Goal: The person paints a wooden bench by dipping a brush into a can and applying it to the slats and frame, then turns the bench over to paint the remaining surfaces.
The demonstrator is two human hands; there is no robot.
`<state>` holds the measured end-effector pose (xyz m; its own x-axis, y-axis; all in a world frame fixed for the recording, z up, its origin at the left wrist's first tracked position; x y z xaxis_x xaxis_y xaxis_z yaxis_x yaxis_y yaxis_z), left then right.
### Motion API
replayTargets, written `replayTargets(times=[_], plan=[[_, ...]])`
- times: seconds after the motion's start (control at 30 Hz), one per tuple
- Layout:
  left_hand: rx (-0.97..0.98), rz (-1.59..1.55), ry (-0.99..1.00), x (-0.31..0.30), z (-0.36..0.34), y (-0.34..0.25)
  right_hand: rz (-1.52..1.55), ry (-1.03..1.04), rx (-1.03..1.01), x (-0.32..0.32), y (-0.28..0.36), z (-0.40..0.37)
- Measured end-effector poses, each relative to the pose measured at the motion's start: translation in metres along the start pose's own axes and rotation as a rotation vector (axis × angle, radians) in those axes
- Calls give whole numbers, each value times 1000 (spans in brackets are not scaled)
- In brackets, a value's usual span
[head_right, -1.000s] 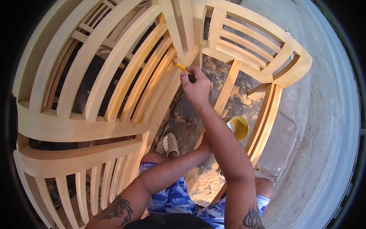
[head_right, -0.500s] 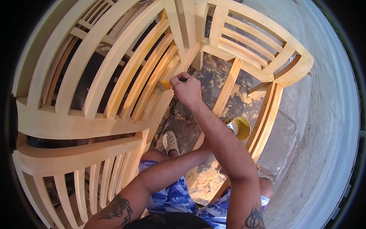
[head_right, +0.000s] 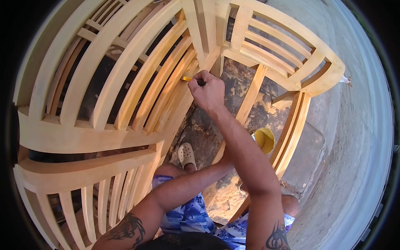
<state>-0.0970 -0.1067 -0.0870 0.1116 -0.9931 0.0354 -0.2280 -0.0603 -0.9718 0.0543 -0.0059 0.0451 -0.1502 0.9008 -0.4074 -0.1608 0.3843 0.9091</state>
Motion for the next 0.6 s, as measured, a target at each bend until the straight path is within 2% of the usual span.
replayTargets(times=[0.03, 0.1, 0.2, 0.3, 0.33, 0.4, 0.47, 0.57, 0.6], plan=[[7, -44, 5, 0, 1, 2, 12, 37, 17, -1, 1, -6], [18, -133, 13, -2, 0, 2, 14, -57, 13, -13, 14, -8], [-110, 122, 49, -1, -1, 0, -55, -233, -141, -9, 8, 9], [-58, -57, 44, 0, 0, 5, -100, -20, -138, 8, 5, -1], [-59, -54, 47, 0, 1, 10, -31, 63, -90, 11, 2, -10], [-66, -54, 48, 0, -1, 19, 16, 37, -11, 2, 8, -23], [16, -181, 25, 1, -7, 15, 53, -17, 61, -9, 16, -23], [95, -195, -59, 8, -4, 29, -37, -58, -61, 5, 4, -21], [117, -173, -92, 9, 0, 30, -12, 23, -130, 14, 5, -33]])
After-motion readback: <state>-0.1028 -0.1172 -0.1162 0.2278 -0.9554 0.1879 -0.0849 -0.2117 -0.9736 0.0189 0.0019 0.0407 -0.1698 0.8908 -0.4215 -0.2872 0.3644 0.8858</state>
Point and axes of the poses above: each hand's wrist, its own z-axis towards the middle knuckle, its own x-axis out of the palm, y = z × x, the point moved 4 cm from there along z, towards the middle knuckle
